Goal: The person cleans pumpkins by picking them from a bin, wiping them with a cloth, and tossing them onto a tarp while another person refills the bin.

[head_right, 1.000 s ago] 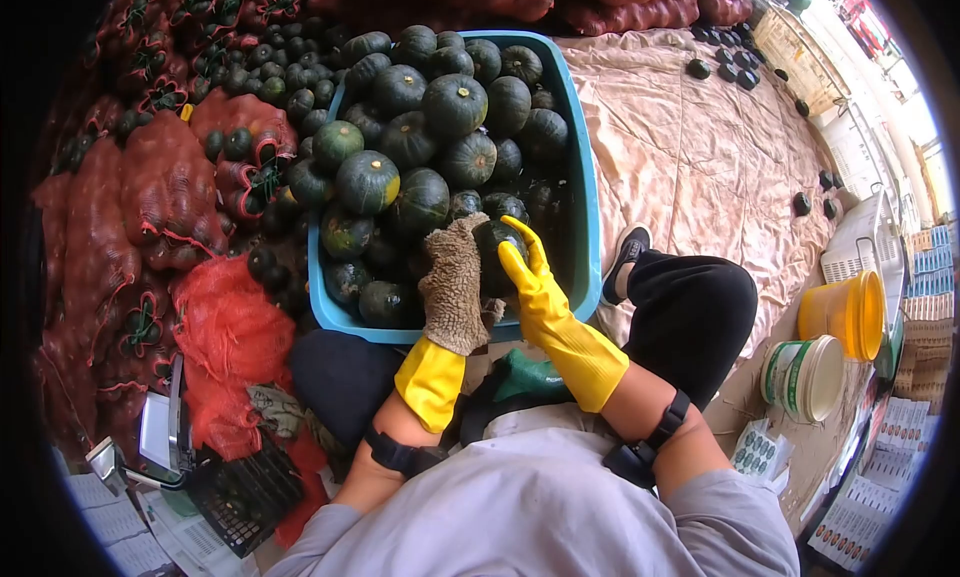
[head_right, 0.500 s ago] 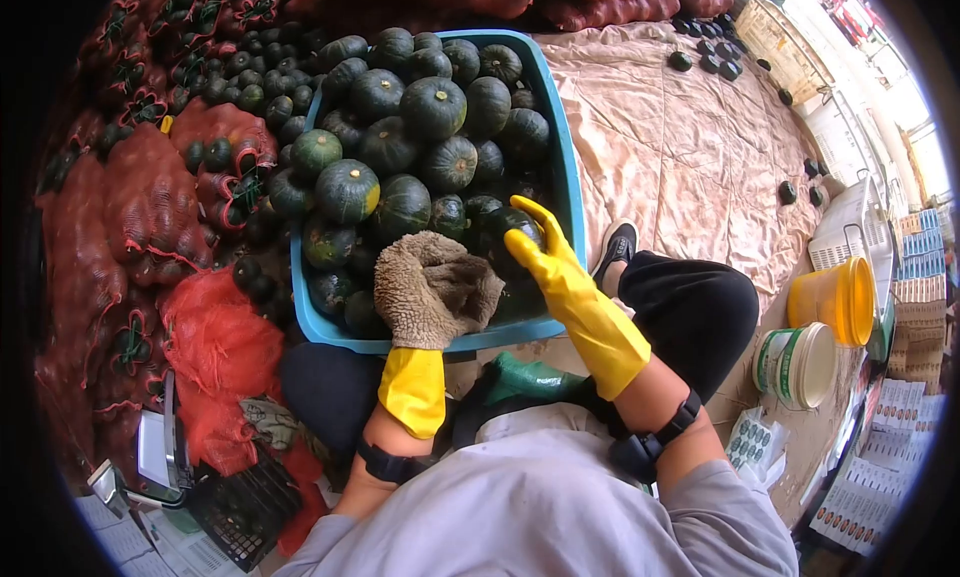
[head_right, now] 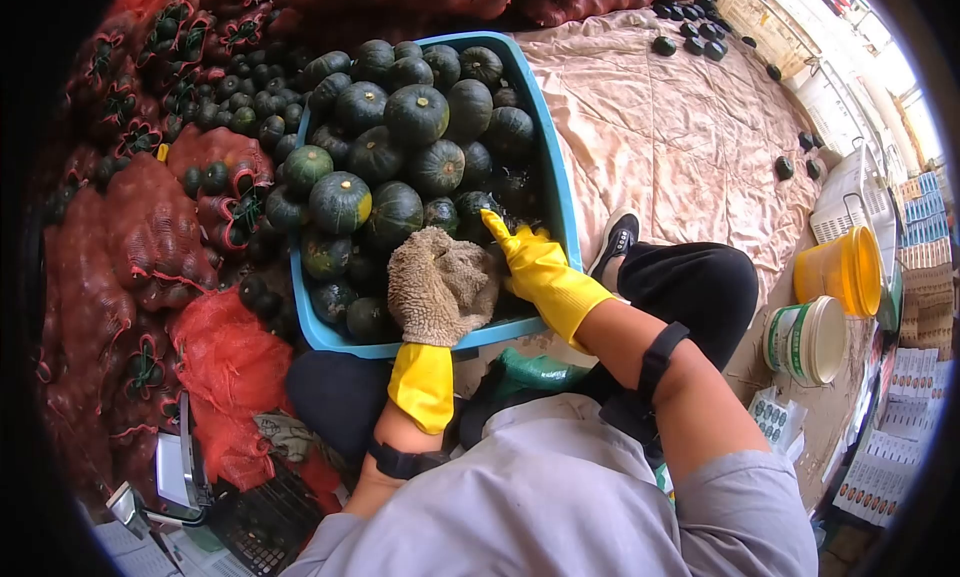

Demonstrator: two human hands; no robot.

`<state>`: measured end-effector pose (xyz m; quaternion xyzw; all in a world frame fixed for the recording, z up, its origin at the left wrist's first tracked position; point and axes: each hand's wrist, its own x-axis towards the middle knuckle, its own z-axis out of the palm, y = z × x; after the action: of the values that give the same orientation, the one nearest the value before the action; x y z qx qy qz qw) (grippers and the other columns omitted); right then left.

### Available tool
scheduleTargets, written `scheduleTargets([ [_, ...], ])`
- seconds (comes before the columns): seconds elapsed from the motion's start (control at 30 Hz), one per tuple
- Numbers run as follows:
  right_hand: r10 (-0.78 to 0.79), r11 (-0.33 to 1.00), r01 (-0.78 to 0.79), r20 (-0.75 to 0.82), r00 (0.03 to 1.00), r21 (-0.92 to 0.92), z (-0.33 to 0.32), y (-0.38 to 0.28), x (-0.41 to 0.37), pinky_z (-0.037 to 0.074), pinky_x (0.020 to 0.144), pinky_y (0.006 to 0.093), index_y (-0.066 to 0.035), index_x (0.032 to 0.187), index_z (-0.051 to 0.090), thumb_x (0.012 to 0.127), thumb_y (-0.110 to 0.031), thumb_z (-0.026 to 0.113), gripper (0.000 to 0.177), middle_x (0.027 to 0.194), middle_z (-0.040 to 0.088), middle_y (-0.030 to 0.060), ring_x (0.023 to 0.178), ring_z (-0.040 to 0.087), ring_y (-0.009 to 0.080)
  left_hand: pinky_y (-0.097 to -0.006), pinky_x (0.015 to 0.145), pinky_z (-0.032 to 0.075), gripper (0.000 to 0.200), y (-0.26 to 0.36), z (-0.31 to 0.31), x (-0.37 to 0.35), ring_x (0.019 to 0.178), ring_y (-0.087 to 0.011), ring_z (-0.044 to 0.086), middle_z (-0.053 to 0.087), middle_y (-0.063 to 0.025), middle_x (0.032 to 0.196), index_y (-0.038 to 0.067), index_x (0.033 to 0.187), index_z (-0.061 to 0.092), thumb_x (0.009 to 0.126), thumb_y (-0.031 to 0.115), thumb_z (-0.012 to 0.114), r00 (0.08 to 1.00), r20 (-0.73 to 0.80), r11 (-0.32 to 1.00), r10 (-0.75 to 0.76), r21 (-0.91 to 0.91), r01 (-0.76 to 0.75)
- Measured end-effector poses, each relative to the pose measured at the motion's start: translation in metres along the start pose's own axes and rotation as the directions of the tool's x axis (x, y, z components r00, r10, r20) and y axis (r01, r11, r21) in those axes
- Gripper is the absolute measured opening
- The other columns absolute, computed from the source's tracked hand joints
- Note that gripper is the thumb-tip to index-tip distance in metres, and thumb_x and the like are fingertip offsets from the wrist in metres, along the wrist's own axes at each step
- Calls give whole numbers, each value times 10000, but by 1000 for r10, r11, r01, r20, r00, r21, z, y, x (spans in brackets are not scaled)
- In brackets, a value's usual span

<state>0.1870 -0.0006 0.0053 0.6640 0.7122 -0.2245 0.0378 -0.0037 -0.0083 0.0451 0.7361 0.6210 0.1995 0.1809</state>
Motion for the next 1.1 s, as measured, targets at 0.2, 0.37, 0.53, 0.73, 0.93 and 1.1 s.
scheduleTargets([
  [0.2,-68,936,30,96,993,352,-33,16,-4,521,1092,436,-230,1675,377,886,-389,831,923,1409,655,254,1291,662,392,-383,1106,504,871,-9,-10,-5,1297,-262,608,640,-73,1282,196,1277,665,490,274,1029,961,163,919,225,291,-264],
  [0.37,-183,-283,-430,392,902,857,-13,37,-8,554,1084,570,-163,1493,621,992,-502,732,615,1340,744,93,1270,699,324,-396,1095,513,809,-14,-2,-6,1281,-286,625,662,-84,1264,173,1263,671,532,174,1016,998,60,995,27,-93,-22],
  [0.53,-161,-460,-458,436,885,761,-13,45,1,610,892,707,-136,1375,688,996,-529,667,546,1253,772,157,1119,763,380,-419,1023,543,515,-8,13,3,1173,-277,690,735,-90,1191,135,1222,681,759,246,880,998,63,971,-3,-239,18],
  [0.73,250,-826,346,-259,933,446,-128,141,47,453,1200,606,-133,1501,550,1066,-462,620,551,1553,574,176,1509,468,362,-490,974,518,254,21,-28,16,1094,-318,674,731,-108,1071,160,1087,740,960,358,645,865,210,775,456,384,-502],
  [0.93,-55,-203,361,-379,924,910,-109,95,22,502,1111,376,-90,1483,615,1052,-379,714,529,1396,666,87,1270,654,235,-496,996,508,315,34,-31,11,1147,-335,660,717,-112,1124,134,1085,731,899,384,689,849,82,763,521,401,-507],
  [1.1,-12,-63,62,-63,998,996,-32,53,-13,422,1183,415,-120,1638,454,1049,-564,664,767,1546,561,129,1433,523,293,-477,993,515,353,38,-50,5,1148,-333,663,707,-113,1149,128,1134,700,894,386,704,872,92,834,481,258,-488],
])
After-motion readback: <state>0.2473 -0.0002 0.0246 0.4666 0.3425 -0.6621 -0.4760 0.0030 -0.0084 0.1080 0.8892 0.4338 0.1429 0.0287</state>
